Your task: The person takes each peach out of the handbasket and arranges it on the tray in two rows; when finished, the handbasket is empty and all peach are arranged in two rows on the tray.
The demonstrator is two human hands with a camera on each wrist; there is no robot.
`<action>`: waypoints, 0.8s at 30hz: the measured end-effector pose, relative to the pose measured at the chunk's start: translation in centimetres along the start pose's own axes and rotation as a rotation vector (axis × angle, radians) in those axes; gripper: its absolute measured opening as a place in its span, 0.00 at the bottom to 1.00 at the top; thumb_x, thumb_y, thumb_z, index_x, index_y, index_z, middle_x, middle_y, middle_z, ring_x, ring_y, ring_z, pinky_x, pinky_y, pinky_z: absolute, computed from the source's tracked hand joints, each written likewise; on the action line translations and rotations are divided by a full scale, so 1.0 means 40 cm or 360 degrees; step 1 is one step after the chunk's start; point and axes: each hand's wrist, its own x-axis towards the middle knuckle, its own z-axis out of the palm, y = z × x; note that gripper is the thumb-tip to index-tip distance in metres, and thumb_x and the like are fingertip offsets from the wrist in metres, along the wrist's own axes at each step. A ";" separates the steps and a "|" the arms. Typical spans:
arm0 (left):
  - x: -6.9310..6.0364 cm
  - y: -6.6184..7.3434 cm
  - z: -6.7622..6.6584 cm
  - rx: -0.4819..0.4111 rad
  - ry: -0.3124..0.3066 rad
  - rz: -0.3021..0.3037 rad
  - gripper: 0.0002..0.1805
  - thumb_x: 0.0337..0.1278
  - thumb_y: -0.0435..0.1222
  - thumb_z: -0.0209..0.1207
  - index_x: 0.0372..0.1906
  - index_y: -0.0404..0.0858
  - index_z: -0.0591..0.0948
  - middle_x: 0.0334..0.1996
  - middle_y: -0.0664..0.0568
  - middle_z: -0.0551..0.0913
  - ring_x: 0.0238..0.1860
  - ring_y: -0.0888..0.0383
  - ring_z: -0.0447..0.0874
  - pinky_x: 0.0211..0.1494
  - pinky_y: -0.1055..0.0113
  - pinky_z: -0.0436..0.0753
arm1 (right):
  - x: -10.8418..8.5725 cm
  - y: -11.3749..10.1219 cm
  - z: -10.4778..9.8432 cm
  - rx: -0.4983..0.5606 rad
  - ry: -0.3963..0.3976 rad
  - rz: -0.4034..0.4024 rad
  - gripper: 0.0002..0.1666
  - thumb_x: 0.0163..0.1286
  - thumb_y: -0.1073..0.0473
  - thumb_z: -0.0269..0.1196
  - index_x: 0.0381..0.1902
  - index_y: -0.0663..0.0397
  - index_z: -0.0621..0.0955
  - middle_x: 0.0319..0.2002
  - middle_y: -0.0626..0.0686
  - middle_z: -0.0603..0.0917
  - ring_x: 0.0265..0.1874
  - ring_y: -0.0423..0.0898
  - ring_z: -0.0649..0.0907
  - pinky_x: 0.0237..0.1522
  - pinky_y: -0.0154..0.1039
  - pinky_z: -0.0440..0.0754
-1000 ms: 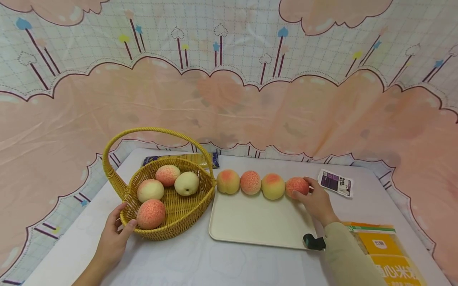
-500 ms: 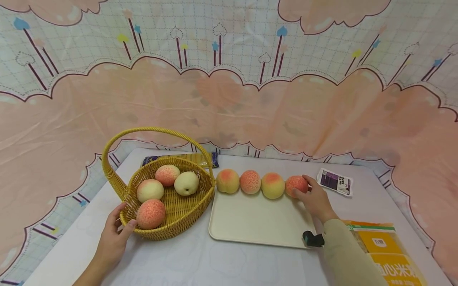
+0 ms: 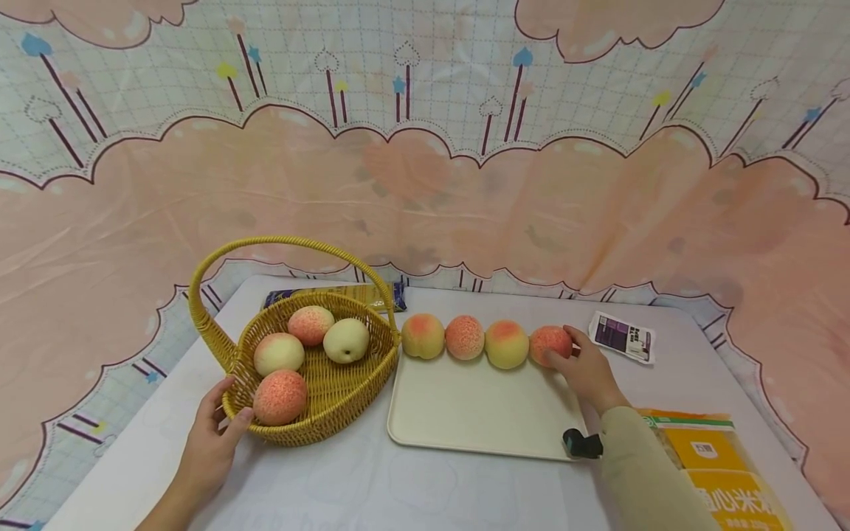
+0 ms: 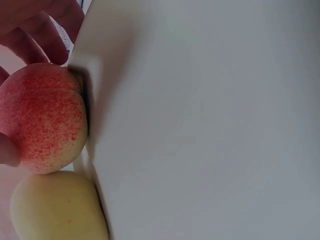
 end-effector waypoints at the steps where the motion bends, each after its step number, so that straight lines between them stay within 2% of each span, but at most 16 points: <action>1: 0.000 0.000 0.000 0.0001 -0.0002 -0.0005 0.38 0.75 0.41 0.54 0.77 0.30 0.49 0.71 0.31 0.53 0.65 0.40 0.59 0.45 0.82 0.65 | 0.000 0.001 0.001 -0.0003 0.0003 0.0003 0.50 0.73 0.45 0.61 0.76 0.70 0.52 0.70 0.75 0.60 0.65 0.71 0.67 0.62 0.63 0.69; 7: -0.001 0.000 0.001 -0.0009 -0.0008 -0.0002 0.38 0.75 0.41 0.54 0.77 0.30 0.49 0.71 0.30 0.52 0.66 0.39 0.58 0.45 0.82 0.65 | 0.001 0.006 0.006 -0.0005 0.0039 -0.0013 0.51 0.71 0.44 0.64 0.76 0.70 0.54 0.68 0.74 0.63 0.64 0.70 0.68 0.60 0.62 0.71; 17: -0.002 0.002 0.002 -0.0005 0.0002 0.0004 0.38 0.76 0.41 0.53 0.77 0.30 0.49 0.71 0.31 0.53 0.64 0.44 0.59 0.45 0.82 0.66 | -0.002 0.010 0.005 -0.0001 0.0035 -0.0048 0.51 0.72 0.46 0.63 0.76 0.72 0.53 0.69 0.76 0.62 0.65 0.72 0.67 0.62 0.62 0.69; 24: -0.001 0.001 0.001 -0.0003 -0.0005 -0.0005 0.38 0.76 0.41 0.53 0.77 0.30 0.49 0.72 0.31 0.52 0.65 0.41 0.58 0.46 0.82 0.65 | -0.004 0.006 0.002 0.0027 0.0007 -0.0043 0.52 0.72 0.46 0.63 0.76 0.72 0.51 0.70 0.76 0.59 0.67 0.73 0.64 0.64 0.62 0.66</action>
